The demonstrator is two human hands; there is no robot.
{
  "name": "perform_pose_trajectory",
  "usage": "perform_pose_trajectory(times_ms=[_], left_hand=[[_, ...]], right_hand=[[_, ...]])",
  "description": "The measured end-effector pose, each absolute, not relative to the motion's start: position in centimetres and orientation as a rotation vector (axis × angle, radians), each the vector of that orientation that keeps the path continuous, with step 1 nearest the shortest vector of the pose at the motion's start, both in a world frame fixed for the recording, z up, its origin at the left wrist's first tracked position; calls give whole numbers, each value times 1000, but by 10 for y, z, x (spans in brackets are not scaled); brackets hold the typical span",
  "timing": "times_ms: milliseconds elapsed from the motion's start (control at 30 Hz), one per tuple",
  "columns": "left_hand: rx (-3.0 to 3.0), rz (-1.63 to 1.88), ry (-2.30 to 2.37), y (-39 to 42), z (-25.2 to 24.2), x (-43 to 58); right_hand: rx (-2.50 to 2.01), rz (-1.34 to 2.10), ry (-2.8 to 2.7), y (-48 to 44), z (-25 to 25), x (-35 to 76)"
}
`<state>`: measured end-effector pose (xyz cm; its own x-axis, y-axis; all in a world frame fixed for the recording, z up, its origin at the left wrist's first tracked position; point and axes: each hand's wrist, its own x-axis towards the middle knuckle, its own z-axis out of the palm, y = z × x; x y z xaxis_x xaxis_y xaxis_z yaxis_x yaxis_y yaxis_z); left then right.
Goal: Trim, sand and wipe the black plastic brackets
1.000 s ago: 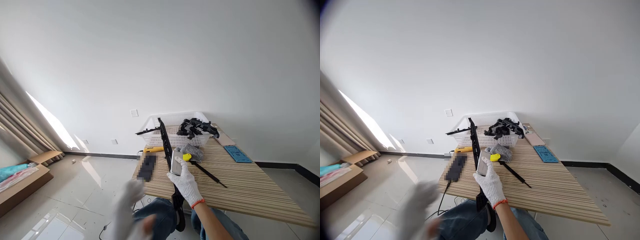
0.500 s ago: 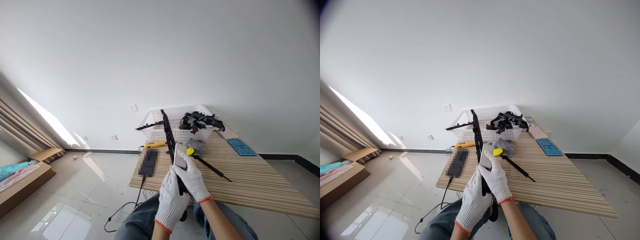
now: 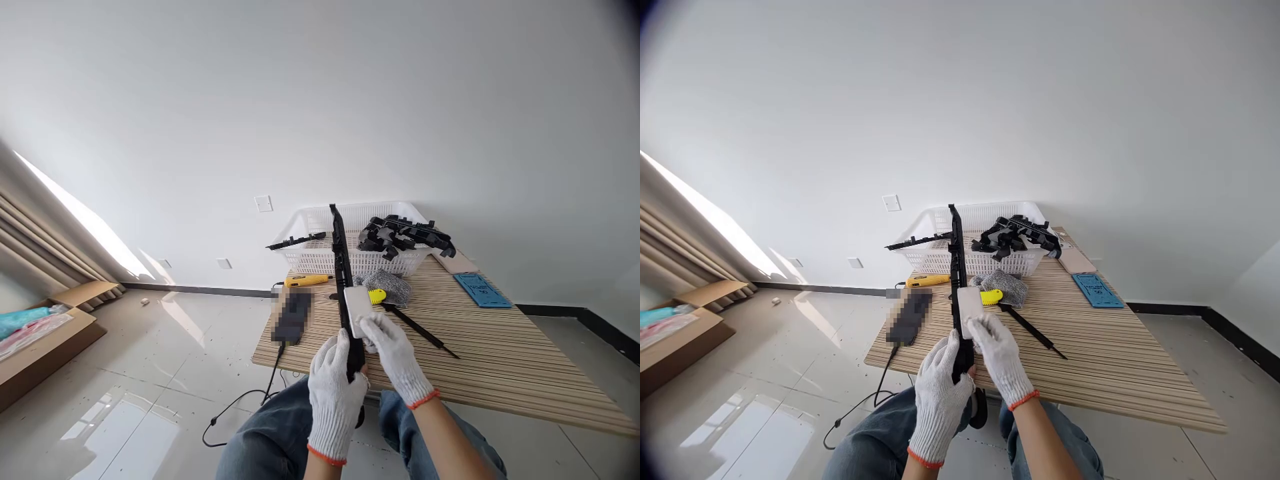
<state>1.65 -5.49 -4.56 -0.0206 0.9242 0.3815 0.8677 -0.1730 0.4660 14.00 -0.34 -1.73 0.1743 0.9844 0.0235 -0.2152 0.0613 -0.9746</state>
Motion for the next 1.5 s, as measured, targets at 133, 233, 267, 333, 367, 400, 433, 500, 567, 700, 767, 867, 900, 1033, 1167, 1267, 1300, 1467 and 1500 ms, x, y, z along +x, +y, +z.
perform_pose_trajectory(times_ms=[133, 233, 267, 333, 367, 400, 433, 500, 567, 700, 767, 867, 900, 1033, 1167, 1267, 1300, 1467, 1500], left_hand=[[2106, 949, 2002, -56, -45, 18], [2086, 955, 2005, -56, -45, 19], [2081, 961, 2003, -57, -44, 19], [2072, 965, 2000, -57, -44, 19], [2066, 963, 2001, -57, -44, 19], [2063, 960, 2002, -58, -44, 19], [2063, 956, 2001, -58, -44, 19], [2066, 951, 2001, -59, -43, 19], [2065, 949, 2003, -59, -43, 19], [2063, 949, 2003, -58, -42, 19], [2060, 947, 2013, -57, -42, 19], [2057, 922, 2024, -58, -41, 19], [2057, 913, 2022, -58, -40, 19], [2046, 925, 2013, -60, -39, 20], [2039, 949, 2013, -60, -39, 20], [2042, 945, 2017, -59, -39, 21], [2038, 941, 2019, -59, -38, 21], [2005, 939, 2042, -59, -37, 23], [2003, 938, 2041, -59, -37, 23]], right_hand=[[-1215, 1075, -865, -2, -17, 137], [-1174, 1040, -790, -1, -17, 137], [-1138, 1073, -775, 0, -17, 138], [-1071, 1155, -729, -1, -16, 139], [-1045, 1184, -709, -1, -16, 140], [-1028, 1197, -700, -2, -16, 141], [-1023, 1202, -711, -3, -16, 142], [-1031, 1207, -781, -5, -16, 143], [-1038, 1185, -847, -7, -16, 144], [-1037, 1192, -799, -7, -15, 145], [-1056, 1236, -789, -7, -13, 144], [-1060, 1259, -839, -8, -10, 143], [-1079, 1259, -863, -9, -9, 143], [-1163, 1182, -779, -9, -8, 147], [-1125, 1040, -599, -5, -12, 158], [-1242, 953, -761, -3, -15, 166], [-1310, 920, -873, -3, -16, 167], [-1500, 842, -1288, -2, -17, 163], [-1482, 870, -1326, -1, -17, 162]])
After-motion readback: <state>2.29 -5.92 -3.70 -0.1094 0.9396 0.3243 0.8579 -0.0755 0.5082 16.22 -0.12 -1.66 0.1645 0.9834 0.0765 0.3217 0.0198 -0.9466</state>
